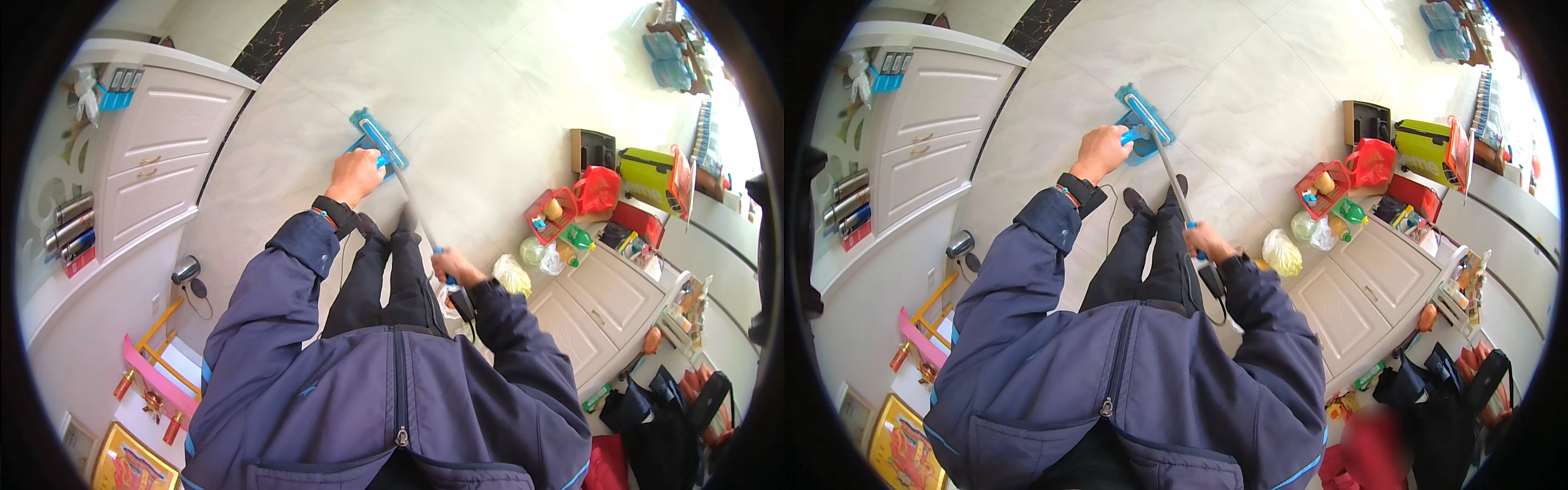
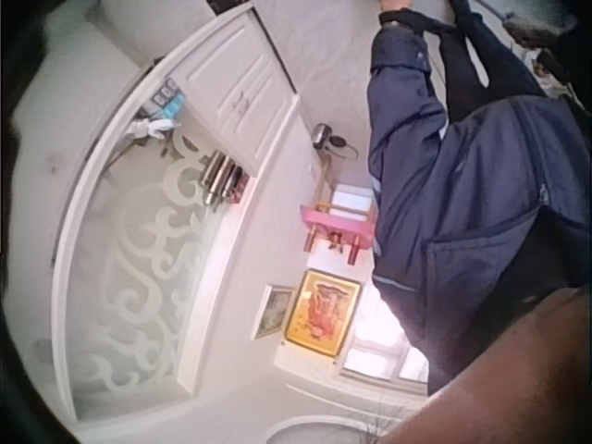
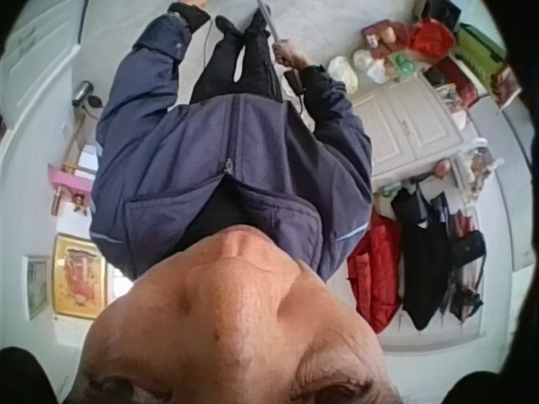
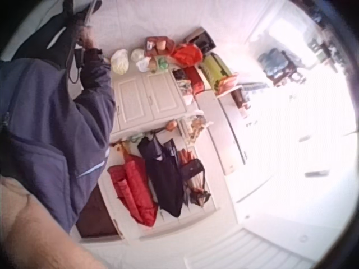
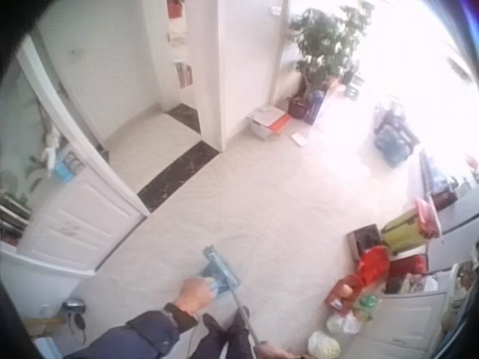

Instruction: The person sweeps a tiled floor with a blue broom and dustpan, gathering small pieces of debris into the dustpan. They move around furniture and a bed, occasionally repositioning a white box to continue sweeping.

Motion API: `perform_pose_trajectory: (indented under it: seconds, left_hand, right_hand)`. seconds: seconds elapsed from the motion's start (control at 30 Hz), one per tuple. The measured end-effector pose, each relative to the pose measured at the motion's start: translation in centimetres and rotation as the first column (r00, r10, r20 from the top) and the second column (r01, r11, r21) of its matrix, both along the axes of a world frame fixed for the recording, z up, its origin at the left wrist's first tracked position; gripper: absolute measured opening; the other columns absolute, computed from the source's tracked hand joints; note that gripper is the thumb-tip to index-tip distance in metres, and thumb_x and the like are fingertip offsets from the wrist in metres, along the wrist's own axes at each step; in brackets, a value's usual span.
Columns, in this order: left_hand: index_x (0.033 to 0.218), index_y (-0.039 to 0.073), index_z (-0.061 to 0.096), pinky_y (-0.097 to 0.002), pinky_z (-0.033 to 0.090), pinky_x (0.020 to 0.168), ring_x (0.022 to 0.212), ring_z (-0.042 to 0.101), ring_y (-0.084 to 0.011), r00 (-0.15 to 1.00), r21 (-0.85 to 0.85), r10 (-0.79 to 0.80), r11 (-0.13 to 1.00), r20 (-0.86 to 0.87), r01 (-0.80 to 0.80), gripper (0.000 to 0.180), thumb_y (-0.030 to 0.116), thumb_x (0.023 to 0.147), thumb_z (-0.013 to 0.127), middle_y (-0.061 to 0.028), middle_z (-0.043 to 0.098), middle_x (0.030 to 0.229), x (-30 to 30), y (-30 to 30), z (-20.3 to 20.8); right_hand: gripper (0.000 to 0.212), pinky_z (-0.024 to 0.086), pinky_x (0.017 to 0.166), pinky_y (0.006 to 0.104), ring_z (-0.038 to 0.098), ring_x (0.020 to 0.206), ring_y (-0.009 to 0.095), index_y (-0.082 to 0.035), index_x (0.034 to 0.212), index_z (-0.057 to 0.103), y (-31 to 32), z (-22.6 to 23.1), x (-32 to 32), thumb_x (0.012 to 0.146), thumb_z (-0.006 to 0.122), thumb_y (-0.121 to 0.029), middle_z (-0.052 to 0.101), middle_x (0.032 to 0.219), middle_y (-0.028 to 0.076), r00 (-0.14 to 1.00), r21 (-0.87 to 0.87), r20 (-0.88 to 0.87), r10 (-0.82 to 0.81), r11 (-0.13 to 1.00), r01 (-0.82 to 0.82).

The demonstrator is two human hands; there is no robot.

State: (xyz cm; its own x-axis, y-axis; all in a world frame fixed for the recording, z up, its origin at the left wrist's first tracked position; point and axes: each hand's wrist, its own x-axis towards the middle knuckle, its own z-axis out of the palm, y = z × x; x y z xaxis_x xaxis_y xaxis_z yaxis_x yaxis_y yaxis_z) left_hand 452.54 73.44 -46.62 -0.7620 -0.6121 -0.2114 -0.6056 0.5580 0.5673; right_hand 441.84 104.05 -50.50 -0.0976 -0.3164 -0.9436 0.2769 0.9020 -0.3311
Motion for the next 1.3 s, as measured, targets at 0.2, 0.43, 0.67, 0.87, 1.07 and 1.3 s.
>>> perform_pose_trajectory:
  seconds: [0.2,0.43,0.67,0.87,1.07,1.3]
  left_hand:
    - [0.084,0.009,0.065,-0.0459,0.050,0.064,0.074,0.062,-0.0365,0.999,-0.004,-0.003,1.000,-0.043,0.003,0.019,0.026,0.076,0.062,-0.0153,0.065,0.076,1.9,0.5,-0.8]
    - [0.085,0.008,0.064,-0.0465,0.051,0.065,0.075,0.063,-0.0365,1.000,0.016,0.001,1.000,-0.024,0.000,0.020,0.027,0.078,0.061,-0.0162,0.065,0.078,5.1,0.4,-0.1]
    - [0.086,0.009,0.065,-0.0458,0.051,0.066,0.075,0.063,-0.0362,1.000,0.035,0.009,0.999,0.010,-0.009,0.021,0.028,0.077,0.062,-0.0156,0.066,0.079,5.9,0.2,0.7]
    - [0.088,0.008,0.066,-0.0451,0.051,0.066,0.075,0.062,-0.0363,1.000,0.002,-0.004,1.000,0.014,0.004,0.023,0.027,0.076,0.062,-0.0161,0.066,0.079,4.6,-0.1,-0.9]
    - [0.085,0.010,0.065,-0.0470,0.049,0.062,0.072,0.061,-0.0376,0.999,-0.017,0.017,1.000,-0.042,-0.018,0.019,0.027,0.077,0.061,-0.0161,0.064,0.076,7.1,0.1,-2.2]
    - [0.088,0.012,0.064,-0.0476,0.049,0.061,0.071,0.061,-0.0378,0.992,0.037,0.111,0.993,-0.067,-0.109,0.019,0.027,0.077,0.063,-0.0162,0.064,0.073,13.0,1.3,-2.3]
  right_hand:
    - [0.018,0.030,0.036,0.0257,0.035,0.040,0.010,-0.008,0.068,0.040,0.0,6.5,1.9,0.085,0.044,-0.004,0.037,0.053,-0.001,0.960,0.143,0.037,-0.277,0.952,0.269]
    - [0.013,0.041,0.038,0.0314,0.050,0.041,0.017,0.001,0.073,0.049,-3.0,5.5,-4.4,0.082,0.054,-0.007,0.050,0.056,0.007,0.963,-0.020,-0.224,0.147,0.988,-0.156]
    - [0.022,0.048,0.047,0.0337,0.061,0.051,0.021,0.000,0.062,0.060,-6.9,-2.1,-6.2,0.078,0.055,-0.013,0.060,0.056,0.011,0.581,0.158,-0.598,0.553,0.791,-0.590]
    - [0.011,0.048,0.051,0.0315,0.065,0.062,0.022,-0.008,0.068,0.065,-4.3,-7.9,-0.5,0.073,0.066,-0.018,0.066,0.066,0.006,0.443,-0.258,-0.518,0.732,0.360,-0.897]
    - [0.018,0.039,0.036,0.0309,0.047,0.040,0.015,-0.003,0.064,0.045,-0.5,3.4,3.9,0.081,0.051,-0.005,0.045,0.052,0.005,0.995,0.005,0.084,-0.047,0.999,0.046]
    - [0.015,0.040,0.037,0.0313,0.047,0.040,0.016,-0.002,0.069,0.045,-3.9,5.2,-1.3,0.082,0.051,-0.008,0.046,0.055,0.005,0.999,0.005,0.033,0.033,0.999,-0.033]
